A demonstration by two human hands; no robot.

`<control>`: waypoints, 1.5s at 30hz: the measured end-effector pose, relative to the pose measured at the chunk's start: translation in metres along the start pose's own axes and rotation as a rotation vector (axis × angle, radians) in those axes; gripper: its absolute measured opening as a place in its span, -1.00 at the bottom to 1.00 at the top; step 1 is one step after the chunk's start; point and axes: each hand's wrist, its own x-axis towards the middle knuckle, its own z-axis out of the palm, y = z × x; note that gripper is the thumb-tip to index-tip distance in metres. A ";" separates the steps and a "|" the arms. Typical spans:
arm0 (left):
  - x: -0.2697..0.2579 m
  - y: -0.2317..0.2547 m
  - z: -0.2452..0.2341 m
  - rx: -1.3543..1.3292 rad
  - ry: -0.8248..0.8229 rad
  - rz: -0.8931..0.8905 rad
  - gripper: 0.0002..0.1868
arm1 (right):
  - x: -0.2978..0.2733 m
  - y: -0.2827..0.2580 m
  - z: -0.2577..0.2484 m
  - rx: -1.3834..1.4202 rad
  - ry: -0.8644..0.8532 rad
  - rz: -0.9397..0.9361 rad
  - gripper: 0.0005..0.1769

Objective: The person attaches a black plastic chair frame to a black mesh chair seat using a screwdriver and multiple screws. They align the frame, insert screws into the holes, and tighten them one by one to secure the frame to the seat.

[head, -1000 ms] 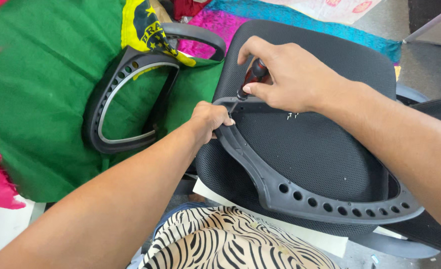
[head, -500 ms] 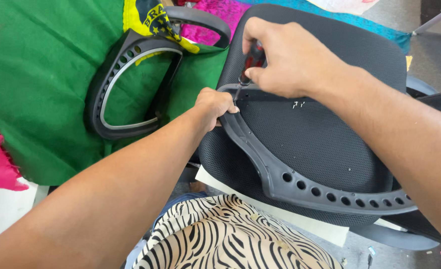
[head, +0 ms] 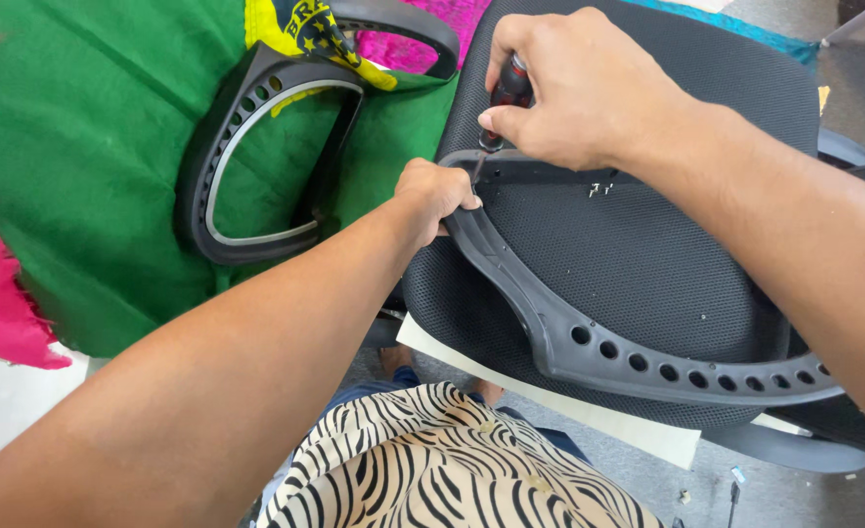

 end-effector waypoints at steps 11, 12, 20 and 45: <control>-0.001 0.003 0.000 -0.026 -0.055 0.013 -0.76 | 0.000 -0.015 -0.007 0.179 0.003 0.009 -0.47; -0.001 0.002 -0.003 -0.042 -0.063 0.014 -0.78 | -0.001 -0.016 -0.006 0.166 -0.002 -0.007 -0.53; -0.007 0.002 -0.003 -0.052 -0.016 -0.010 -0.70 | -0.013 -0.016 0.001 0.064 0.011 0.111 -0.61; -0.004 0.000 -0.004 0.033 0.022 0.054 -0.59 | -0.004 -0.020 -0.006 0.071 0.026 -0.044 -0.76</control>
